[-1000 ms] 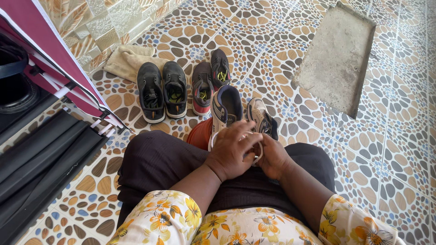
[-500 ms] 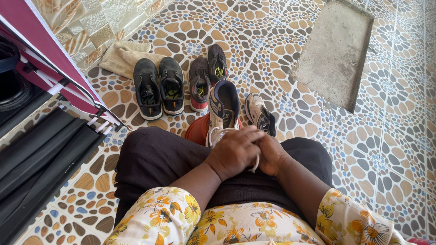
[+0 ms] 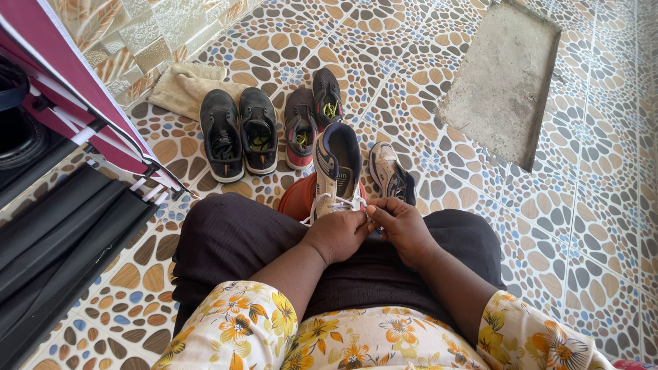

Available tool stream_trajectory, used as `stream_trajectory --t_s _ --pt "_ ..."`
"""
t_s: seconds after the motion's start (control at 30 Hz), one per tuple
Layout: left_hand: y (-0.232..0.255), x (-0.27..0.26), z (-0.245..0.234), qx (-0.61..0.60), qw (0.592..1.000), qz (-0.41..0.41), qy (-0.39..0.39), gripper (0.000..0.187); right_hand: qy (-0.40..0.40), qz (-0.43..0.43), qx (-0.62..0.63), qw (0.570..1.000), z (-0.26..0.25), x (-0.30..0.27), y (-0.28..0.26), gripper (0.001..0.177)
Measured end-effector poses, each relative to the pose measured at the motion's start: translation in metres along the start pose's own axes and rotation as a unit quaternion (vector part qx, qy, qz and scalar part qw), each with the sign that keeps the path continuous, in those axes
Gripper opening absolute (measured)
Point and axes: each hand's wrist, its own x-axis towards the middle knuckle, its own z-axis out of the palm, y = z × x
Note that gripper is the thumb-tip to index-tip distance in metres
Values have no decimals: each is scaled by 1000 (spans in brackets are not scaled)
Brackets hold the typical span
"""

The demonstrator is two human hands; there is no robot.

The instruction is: The person sits on the floor and repairs a white and blue sneaker by threading a new white lace through the eyelets and tying it. Several other shoes are visible on the floor nearby.

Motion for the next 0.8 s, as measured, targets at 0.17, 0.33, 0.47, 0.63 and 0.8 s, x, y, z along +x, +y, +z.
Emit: stream_trajectory --t_s 0.17,0.33,0.47,0.63,0.8 --pt "-7 3 3 -87 995 -33 46 42 2 -4 -18 1000 0 1 4 26" --pt "-19 9 11 -217 964 24 153 31 -3 15 -11 1000 2 5 13 24" --pt "-25 13 14 -327 938 2 113 23 25 -16 -38 999 3 7 20 26" --pt "-25 14 16 -299 951 -50 62 26 34 -213 -219 952 -2 2 14 35" --pt "-28 16 18 -247 966 -82 10 27 26 -262 -285 922 -5 -4 8 25"
